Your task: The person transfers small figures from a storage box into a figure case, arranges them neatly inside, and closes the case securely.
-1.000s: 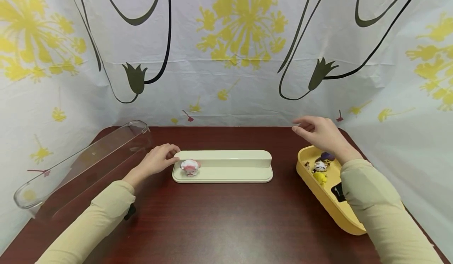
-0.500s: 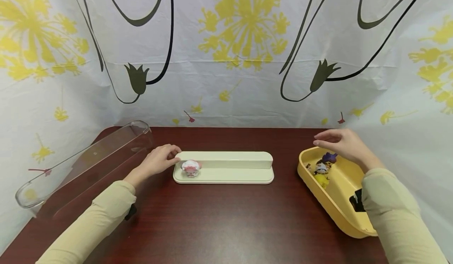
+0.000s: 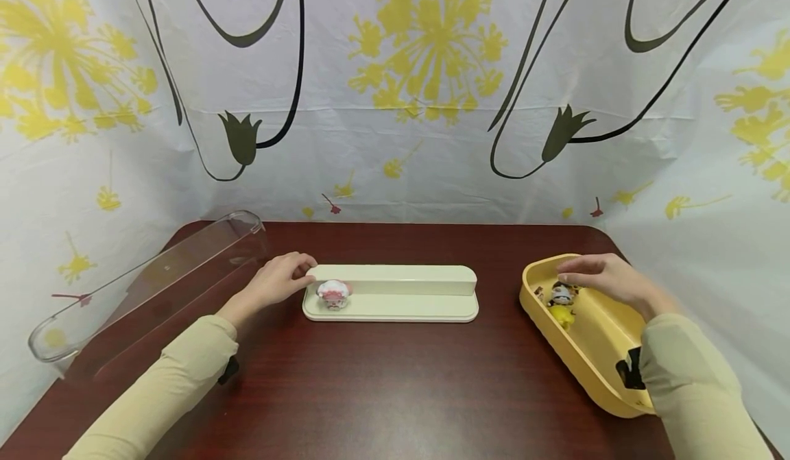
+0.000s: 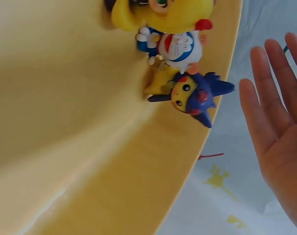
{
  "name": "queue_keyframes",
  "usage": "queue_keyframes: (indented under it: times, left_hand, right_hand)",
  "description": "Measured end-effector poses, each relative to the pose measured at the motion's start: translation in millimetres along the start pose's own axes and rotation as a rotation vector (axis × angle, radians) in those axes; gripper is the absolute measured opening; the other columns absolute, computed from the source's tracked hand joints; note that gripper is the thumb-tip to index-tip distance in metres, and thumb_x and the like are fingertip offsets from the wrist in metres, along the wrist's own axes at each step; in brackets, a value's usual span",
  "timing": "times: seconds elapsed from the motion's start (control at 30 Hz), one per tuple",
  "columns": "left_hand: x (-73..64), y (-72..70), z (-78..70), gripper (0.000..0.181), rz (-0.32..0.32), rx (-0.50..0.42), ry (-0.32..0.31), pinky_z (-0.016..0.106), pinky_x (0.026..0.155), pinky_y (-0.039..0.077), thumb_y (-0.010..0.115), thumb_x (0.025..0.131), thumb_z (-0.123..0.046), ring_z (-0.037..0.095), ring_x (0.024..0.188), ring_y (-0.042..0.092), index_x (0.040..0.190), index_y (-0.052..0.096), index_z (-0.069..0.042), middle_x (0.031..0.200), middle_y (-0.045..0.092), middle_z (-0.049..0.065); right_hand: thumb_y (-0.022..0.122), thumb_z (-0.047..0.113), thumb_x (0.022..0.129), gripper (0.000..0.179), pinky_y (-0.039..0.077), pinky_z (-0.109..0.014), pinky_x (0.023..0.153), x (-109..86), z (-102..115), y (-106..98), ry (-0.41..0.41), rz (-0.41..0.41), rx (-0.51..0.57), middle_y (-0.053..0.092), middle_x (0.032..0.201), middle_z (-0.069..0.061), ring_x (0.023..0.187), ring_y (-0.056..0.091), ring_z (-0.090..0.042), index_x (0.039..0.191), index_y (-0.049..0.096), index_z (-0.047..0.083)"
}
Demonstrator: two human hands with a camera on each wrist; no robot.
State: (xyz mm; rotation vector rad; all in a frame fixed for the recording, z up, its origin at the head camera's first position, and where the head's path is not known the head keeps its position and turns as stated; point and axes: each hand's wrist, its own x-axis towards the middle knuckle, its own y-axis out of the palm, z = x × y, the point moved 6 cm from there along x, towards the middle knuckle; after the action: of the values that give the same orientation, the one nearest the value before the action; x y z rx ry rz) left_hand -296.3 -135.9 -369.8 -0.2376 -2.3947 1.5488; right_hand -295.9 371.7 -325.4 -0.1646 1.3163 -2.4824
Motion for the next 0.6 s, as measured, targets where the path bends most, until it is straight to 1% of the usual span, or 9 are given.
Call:
queue_keyframes:
  times: [0.1,0.17,0.33,0.43,0.5,0.6]
  left_hand:
    - [-0.6,0.6,0.0,0.024,-0.001,-0.002,-0.003,0.036,0.066,0.044,0.064,0.082,-0.023,0.018,0.081,0.054,0.102,0.061,-0.01,0.087,0.056,0.001]
    - [-0.9,0.6,0.0,0.024,-0.004,-0.003,-0.003,0.036,0.065,0.044,0.064,0.082,-0.023,0.018,0.081,0.054,0.102,0.061,-0.01,0.087,0.056,0.001]
    - [-1.1,0.2,0.1,0.025,-0.003,-0.006,-0.007,0.036,0.066,0.044,0.064,0.082,-0.023,0.018,0.082,0.054,0.103,0.061,-0.01,0.088,0.056,0.001]
    - [-0.7,-0.1,0.5,0.025,-0.002,-0.005,-0.01,0.037,0.066,0.044,0.064,0.082,-0.024,0.018,0.083,0.054,0.103,0.061,-0.011,0.089,0.057,0.001]
    - [-0.5,-0.2,0.8,0.025,-0.002,-0.004,-0.01,0.037,0.067,0.044,0.064,0.082,-0.024,0.018,0.083,0.054,0.102,0.06,-0.011,0.089,0.057,0.001]
    - [-0.4,-0.1,1.0,0.024,-0.003,-0.003,-0.009,0.037,0.067,0.044,0.063,0.082,-0.024,0.018,0.083,0.054,0.102,0.06,-0.011,0.089,0.057,0.001]
  right_hand:
    - [0.055,0.03,0.087,0.033,0.041,-0.029,0.074,-2.1,-5,6,0.016,0.053,0.012,0.06,0.106,-0.003,0.09,0.053,-0.003,0.111,0.06,0.008]
    - [0.055,0.029,0.087,0.034,0.041,-0.029,0.074,-3.4,-9,10,0.027,0.095,0.041,0.059,0.107,-0.005,0.09,0.054,-0.006,0.113,0.059,0.007]
    - [0.052,0.021,0.09,0.033,0.043,-0.027,0.075,-7.4,-12,18,-0.014,0.202,0.144,0.057,0.11,-0.014,0.093,0.055,-0.013,0.115,0.056,0.0]
    - [0.051,0.018,0.09,0.033,0.044,-0.028,0.075,-9.5,-12,22,-0.034,0.243,0.188,0.055,0.112,-0.017,0.095,0.055,-0.012,0.116,0.054,-0.002]
    - [0.051,0.018,0.09,0.033,0.044,-0.027,0.075,-10.1,-13,24,-0.033,0.25,0.203,0.056,0.113,-0.015,0.095,0.054,-0.008,0.116,0.054,-0.002]
    - [0.052,0.015,0.09,0.033,0.045,-0.027,0.075,-10.7,-12,28,-0.063,0.258,0.218,0.056,0.114,-0.013,0.096,0.052,-0.003,0.116,0.054,-0.004]
